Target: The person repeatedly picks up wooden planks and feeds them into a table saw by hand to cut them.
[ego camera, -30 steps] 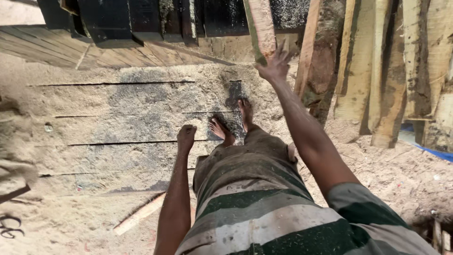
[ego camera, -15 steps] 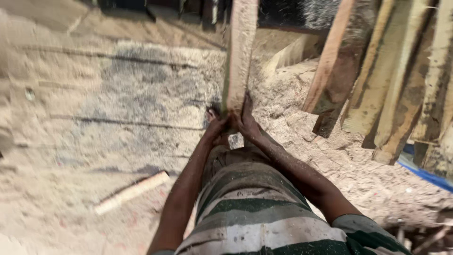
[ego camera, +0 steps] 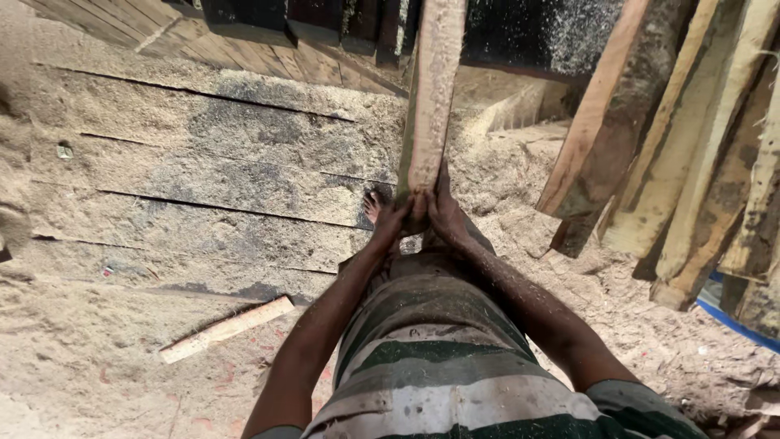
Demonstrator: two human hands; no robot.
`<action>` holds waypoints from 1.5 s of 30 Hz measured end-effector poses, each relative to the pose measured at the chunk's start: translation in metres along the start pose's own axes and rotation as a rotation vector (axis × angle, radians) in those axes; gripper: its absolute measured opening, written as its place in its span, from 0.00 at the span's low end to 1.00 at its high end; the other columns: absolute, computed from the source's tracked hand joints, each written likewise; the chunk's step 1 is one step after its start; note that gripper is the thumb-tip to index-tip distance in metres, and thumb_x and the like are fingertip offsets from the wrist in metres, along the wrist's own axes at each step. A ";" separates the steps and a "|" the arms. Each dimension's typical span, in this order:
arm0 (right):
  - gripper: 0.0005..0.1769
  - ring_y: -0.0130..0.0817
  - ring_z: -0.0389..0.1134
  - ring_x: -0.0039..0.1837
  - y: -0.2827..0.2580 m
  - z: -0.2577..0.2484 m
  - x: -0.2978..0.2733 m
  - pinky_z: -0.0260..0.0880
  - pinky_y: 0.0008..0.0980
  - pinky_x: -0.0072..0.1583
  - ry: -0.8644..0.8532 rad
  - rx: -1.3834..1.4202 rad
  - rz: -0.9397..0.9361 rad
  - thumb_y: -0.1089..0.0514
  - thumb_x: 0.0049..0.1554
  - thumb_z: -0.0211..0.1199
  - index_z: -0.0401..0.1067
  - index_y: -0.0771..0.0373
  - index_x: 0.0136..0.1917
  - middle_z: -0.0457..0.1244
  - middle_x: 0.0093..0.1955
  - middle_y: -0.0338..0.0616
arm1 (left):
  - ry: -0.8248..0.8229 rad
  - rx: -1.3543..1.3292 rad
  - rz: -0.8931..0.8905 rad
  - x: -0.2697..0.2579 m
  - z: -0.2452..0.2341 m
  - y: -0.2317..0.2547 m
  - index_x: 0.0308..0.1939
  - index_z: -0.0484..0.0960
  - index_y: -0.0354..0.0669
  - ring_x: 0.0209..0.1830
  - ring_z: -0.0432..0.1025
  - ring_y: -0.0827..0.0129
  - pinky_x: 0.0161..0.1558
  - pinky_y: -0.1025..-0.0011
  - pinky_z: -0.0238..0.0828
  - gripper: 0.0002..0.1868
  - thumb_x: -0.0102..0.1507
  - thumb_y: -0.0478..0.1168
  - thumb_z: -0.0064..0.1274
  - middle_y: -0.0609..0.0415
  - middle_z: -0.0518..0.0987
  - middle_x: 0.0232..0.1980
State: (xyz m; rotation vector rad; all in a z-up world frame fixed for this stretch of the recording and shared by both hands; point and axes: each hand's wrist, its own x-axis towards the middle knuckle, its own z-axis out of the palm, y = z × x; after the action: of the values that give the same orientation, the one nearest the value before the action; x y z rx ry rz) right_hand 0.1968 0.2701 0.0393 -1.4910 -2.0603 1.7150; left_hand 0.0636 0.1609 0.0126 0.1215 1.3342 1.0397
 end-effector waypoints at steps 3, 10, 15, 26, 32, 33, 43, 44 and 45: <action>0.41 0.63 0.73 0.57 0.013 -0.005 0.020 0.79 0.58 0.55 0.028 0.004 -0.188 0.47 0.73 0.41 0.17 0.48 0.84 0.57 0.72 0.78 | -0.010 -0.170 -0.068 0.019 0.006 0.010 0.67 0.70 0.36 0.43 0.82 0.59 0.43 0.63 0.87 0.35 0.66 0.59 0.51 0.44 0.83 0.51; 0.42 0.62 0.75 0.49 -0.022 -0.027 0.083 0.82 0.53 0.47 0.088 -0.086 -0.048 0.42 0.70 0.41 0.19 0.41 0.84 0.66 0.64 0.68 | 0.137 -0.068 0.001 0.064 0.011 0.058 0.64 0.81 0.37 0.39 0.80 0.59 0.36 0.62 0.78 0.33 0.64 0.58 0.58 0.44 0.85 0.47; 0.36 0.54 0.70 0.60 -0.064 -0.039 0.132 0.78 0.50 0.53 0.302 -0.212 -0.227 0.42 0.73 0.41 0.32 0.48 0.86 0.61 0.68 0.65 | 0.174 -0.097 -0.006 0.108 0.022 0.110 0.66 0.77 0.46 0.48 0.81 0.66 0.41 0.66 0.85 0.32 0.64 0.59 0.59 0.53 0.82 0.54; 0.34 0.39 0.58 0.60 -0.082 -0.093 0.276 0.61 0.42 0.65 0.752 -0.838 -0.392 0.43 0.72 0.39 0.46 0.58 0.85 0.56 0.60 0.48 | 0.394 0.035 -0.018 0.202 0.046 0.210 0.66 0.74 0.33 0.53 0.80 0.54 0.48 0.63 0.82 0.39 0.61 0.58 0.62 0.37 0.80 0.63; 0.30 0.36 0.59 0.59 -0.065 -0.121 0.349 0.62 0.41 0.64 0.765 -0.910 -0.318 0.44 0.71 0.38 0.53 0.56 0.82 0.57 0.61 0.43 | 0.529 -0.171 -0.137 0.225 0.097 0.234 0.68 0.58 0.29 0.57 0.75 0.55 0.52 0.64 0.78 0.42 0.63 0.51 0.64 0.33 0.71 0.64; 0.30 0.36 0.59 0.59 -0.062 -0.124 0.359 0.62 0.41 0.64 0.759 -0.907 -0.319 0.44 0.71 0.38 0.53 0.56 0.82 0.57 0.61 0.43 | 0.476 -0.244 -0.094 0.222 0.099 0.244 0.61 0.72 0.32 0.50 0.81 0.60 0.44 0.67 0.85 0.28 0.64 0.47 0.59 0.36 0.81 0.58; 0.30 0.29 0.59 0.60 -0.056 -0.174 0.462 0.61 0.37 0.64 0.854 -0.882 -0.471 0.40 0.72 0.39 0.51 0.51 0.82 0.56 0.61 0.36 | 0.543 -0.044 0.145 0.270 0.111 0.304 0.23 0.84 0.34 0.13 0.79 0.69 0.12 0.70 0.69 0.25 0.67 0.51 0.55 0.47 0.82 0.21; 0.30 0.28 0.59 0.60 -0.052 -0.183 0.474 0.62 0.37 0.64 0.872 -0.874 -0.503 0.39 0.72 0.39 0.49 0.50 0.82 0.56 0.62 0.35 | 0.547 0.024 0.177 0.279 0.112 0.306 0.23 0.83 0.35 0.14 0.78 0.68 0.15 0.71 0.69 0.27 0.68 0.53 0.54 0.45 0.81 0.21; 0.30 0.28 0.59 0.60 -0.049 -0.189 0.493 0.62 0.37 0.64 0.867 -0.881 -0.498 0.39 0.72 0.39 0.49 0.50 0.82 0.56 0.62 0.35 | 0.550 0.093 0.209 0.284 0.115 0.305 0.23 0.83 0.36 0.15 0.77 0.67 0.17 0.72 0.70 0.29 0.70 0.55 0.54 0.43 0.80 0.21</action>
State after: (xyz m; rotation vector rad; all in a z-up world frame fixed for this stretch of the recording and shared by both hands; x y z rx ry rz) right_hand 0.0197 0.7517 -0.0948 -1.2837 -2.3475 -0.1071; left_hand -0.0409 0.5802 0.0264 0.0444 1.8995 1.2397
